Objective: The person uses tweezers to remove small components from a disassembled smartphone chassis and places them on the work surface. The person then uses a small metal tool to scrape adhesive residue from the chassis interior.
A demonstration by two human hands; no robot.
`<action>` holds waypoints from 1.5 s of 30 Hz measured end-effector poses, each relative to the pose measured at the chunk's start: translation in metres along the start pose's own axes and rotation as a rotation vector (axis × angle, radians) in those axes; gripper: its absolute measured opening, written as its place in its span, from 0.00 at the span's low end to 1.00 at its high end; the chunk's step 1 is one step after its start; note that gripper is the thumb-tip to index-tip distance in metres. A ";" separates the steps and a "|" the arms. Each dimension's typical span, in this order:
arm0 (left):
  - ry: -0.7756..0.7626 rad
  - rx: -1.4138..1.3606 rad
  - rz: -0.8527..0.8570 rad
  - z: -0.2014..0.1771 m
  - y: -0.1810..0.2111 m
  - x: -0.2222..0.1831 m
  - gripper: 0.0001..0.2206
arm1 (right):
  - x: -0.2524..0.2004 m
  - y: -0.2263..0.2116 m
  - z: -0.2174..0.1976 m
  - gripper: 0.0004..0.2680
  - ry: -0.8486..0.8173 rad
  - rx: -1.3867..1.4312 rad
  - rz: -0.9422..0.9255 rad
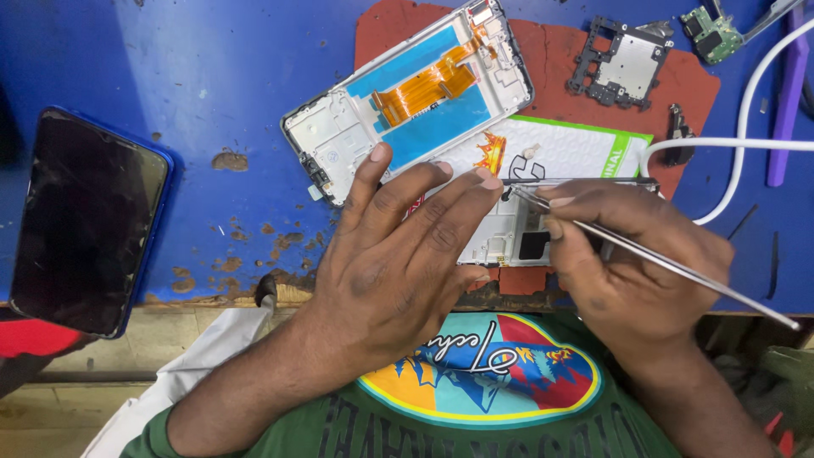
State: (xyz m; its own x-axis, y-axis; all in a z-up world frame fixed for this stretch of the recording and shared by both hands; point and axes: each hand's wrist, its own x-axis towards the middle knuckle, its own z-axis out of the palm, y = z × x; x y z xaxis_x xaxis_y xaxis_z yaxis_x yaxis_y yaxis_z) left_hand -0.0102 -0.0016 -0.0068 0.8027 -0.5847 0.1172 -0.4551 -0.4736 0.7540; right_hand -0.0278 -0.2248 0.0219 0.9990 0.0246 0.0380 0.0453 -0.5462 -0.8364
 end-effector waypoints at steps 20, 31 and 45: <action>-0.022 0.007 0.009 -0.003 0.000 0.000 0.31 | -0.003 -0.003 0.006 0.05 0.063 0.073 0.144; -0.023 0.005 0.006 -0.001 -0.001 0.000 0.31 | -0.005 0.002 -0.001 0.05 0.010 0.029 0.112; -0.021 0.016 0.015 -0.003 -0.001 -0.001 0.31 | -0.008 0.000 0.000 0.05 0.074 0.158 0.215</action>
State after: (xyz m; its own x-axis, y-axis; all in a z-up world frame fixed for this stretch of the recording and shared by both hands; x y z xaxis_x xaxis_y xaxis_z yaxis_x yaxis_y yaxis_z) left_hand -0.0094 0.0008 -0.0054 0.7877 -0.6052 0.1149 -0.4733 -0.4752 0.7417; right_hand -0.0356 -0.2253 0.0219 0.9832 -0.1424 -0.1146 -0.1626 -0.3947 -0.9043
